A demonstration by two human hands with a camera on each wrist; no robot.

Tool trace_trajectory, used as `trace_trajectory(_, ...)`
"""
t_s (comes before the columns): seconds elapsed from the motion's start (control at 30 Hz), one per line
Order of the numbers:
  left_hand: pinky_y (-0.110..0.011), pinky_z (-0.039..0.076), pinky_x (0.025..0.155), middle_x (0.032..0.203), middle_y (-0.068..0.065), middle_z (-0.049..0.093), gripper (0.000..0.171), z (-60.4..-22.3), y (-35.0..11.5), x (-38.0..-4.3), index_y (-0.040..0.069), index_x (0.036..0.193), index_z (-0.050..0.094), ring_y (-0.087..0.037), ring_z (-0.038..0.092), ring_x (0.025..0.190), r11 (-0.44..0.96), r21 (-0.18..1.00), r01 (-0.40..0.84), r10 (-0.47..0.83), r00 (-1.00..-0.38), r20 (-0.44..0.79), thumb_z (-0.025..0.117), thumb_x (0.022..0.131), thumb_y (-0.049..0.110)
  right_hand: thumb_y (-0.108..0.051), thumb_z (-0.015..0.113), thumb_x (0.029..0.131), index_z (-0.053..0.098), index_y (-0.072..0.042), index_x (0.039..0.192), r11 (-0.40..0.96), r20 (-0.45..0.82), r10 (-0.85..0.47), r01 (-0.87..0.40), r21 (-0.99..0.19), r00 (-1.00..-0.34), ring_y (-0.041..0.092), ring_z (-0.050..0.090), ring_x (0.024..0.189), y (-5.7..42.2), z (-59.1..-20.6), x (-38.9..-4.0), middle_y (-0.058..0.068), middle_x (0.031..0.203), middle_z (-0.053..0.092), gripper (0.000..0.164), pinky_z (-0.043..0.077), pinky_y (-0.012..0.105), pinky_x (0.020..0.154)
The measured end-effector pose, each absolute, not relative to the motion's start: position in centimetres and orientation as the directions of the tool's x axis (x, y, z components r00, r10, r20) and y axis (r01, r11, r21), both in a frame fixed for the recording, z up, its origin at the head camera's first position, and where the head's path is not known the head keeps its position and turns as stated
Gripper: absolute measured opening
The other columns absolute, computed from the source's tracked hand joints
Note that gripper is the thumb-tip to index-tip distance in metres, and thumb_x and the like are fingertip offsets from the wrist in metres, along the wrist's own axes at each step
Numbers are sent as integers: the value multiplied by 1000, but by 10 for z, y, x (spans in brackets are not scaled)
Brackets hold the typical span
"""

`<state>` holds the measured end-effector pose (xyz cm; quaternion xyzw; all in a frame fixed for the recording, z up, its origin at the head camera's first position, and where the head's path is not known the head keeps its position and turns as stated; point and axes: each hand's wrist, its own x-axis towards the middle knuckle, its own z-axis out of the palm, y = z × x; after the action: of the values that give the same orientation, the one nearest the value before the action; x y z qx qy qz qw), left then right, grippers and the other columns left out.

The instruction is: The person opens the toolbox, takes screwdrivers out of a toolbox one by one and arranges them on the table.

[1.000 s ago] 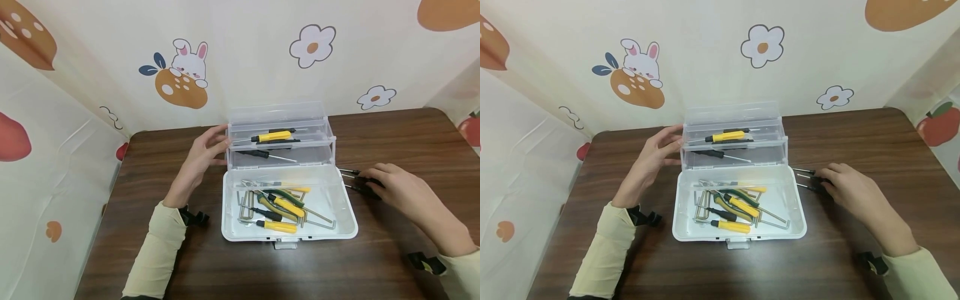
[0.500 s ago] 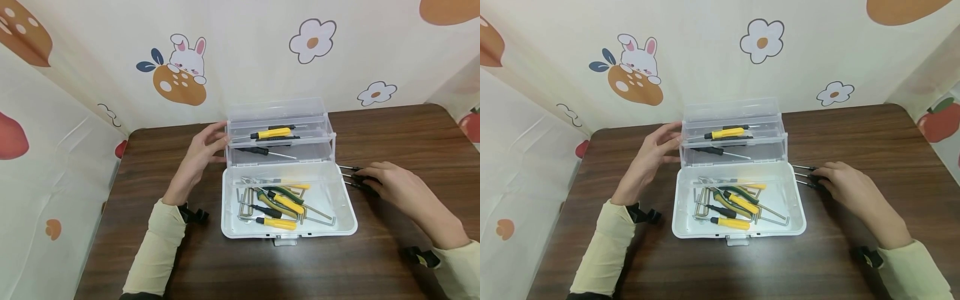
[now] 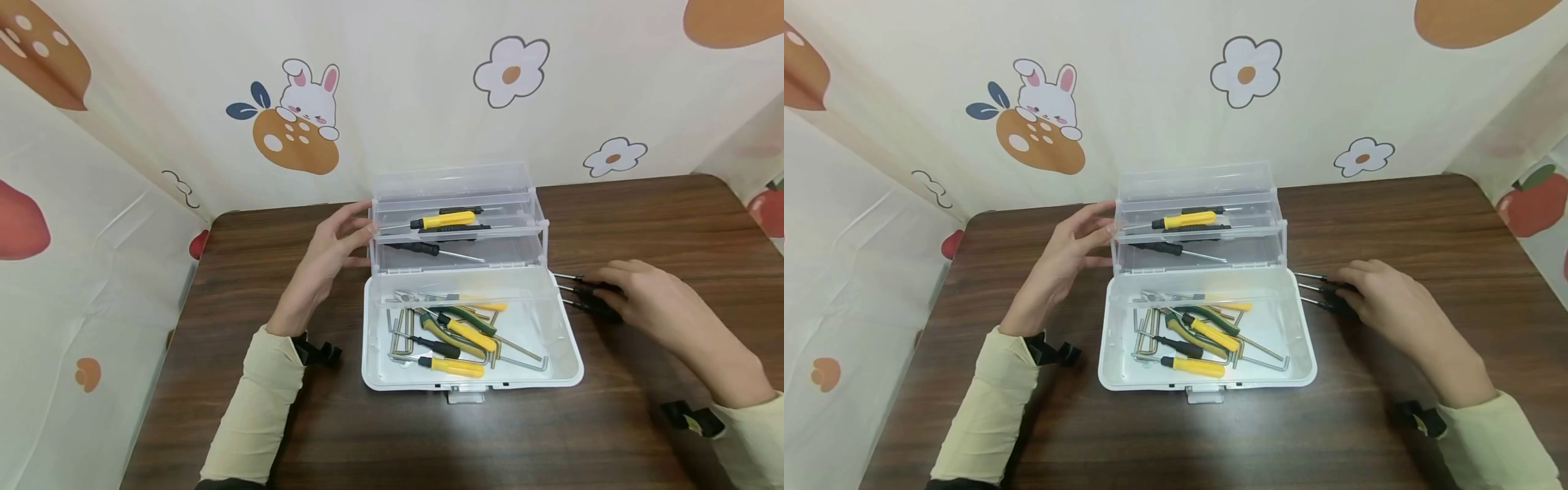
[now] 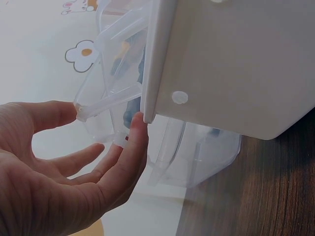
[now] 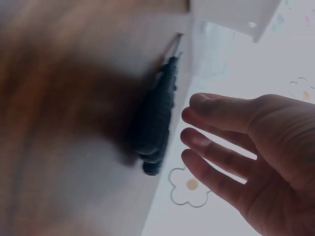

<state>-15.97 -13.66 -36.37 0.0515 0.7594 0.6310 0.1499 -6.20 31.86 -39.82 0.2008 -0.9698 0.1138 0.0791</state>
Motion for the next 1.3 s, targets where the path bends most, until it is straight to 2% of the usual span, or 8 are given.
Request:
trace_trajectory(0.17,-41,67,83,140,-16,61,52,-363,-136,-160,19,155,50,-30,66,114,201,973,-115,267,-949,-168,63,105,24,1,85,80,78,-9,108,893,229,-357,-403,-201,-906,35,71,97,312,-384,-67,10,101,76,31,56,62,78)
trace_trajectory(0.33,-43,67,84,141,-17,61,51,-363,-137,-160,19,155,50,-31,67,115,205,972,-114,264,-950,-167,62,105,24,1,84,82,77,-7,111,887,239,-369,-417,-200,-898,36,71,101,303,-366,-75,12,108,76,31,56,60,81)
trace_trajectory(0.6,-41,67,83,141,-18,61,52,-364,-137,-160,19,154,50,-31,67,114,202,973,-115,263,-950,-167,63,105,25,7,79,84,75,-10,117,864,215,-426,-466,-190,-879,32,67,106,279,-330,-94,10,114,73,37,56,56,83)
trace_trajectory(0.73,-41,67,82,140,-16,62,51,-363,-137,-160,20,154,51,-31,67,114,200,973,-113,262,-951,-165,63,105,24,8,80,84,76,-11,107,854,222,-457,-494,-160,-861,26,65,98,261,-314,-105,5,104,72,30,57,51,79)
trace_trajectory(0.9,-40,67,83,141,-17,61,52,-364,-136,-160,19,155,50,-30,67,114,201,973,-116,270,-948,-169,63,105,24,4,81,85,76,-10,111,845,234,-474,-513,-150,-849,28,67,93,242,-299,-115,8,106,73,30,59,51,75)
trace_trajectory(1.1,-40,67,82,139,-16,61,52,-363,-136,-160,19,154,50,-29,66,113,201,973,-115,269,-948,-168,63,105,24,1,80,88,75,-11,117,822,183,-515,-543,-170,-837,29,68,97,217,-285,-127,9,112,73,31,61,50,77)
trace_trajectory(1.3,-41,67,83,140,-17,61,52,-366,-137,-161,19,154,50,-29,67,113,207,972,-113,267,-949,-167,63,104,25,-2,76,93,75,-9,121,803,112,-552,-563,-198,-826,31,70,106,187,-276,-143,11,120,74,29,62,50,85)
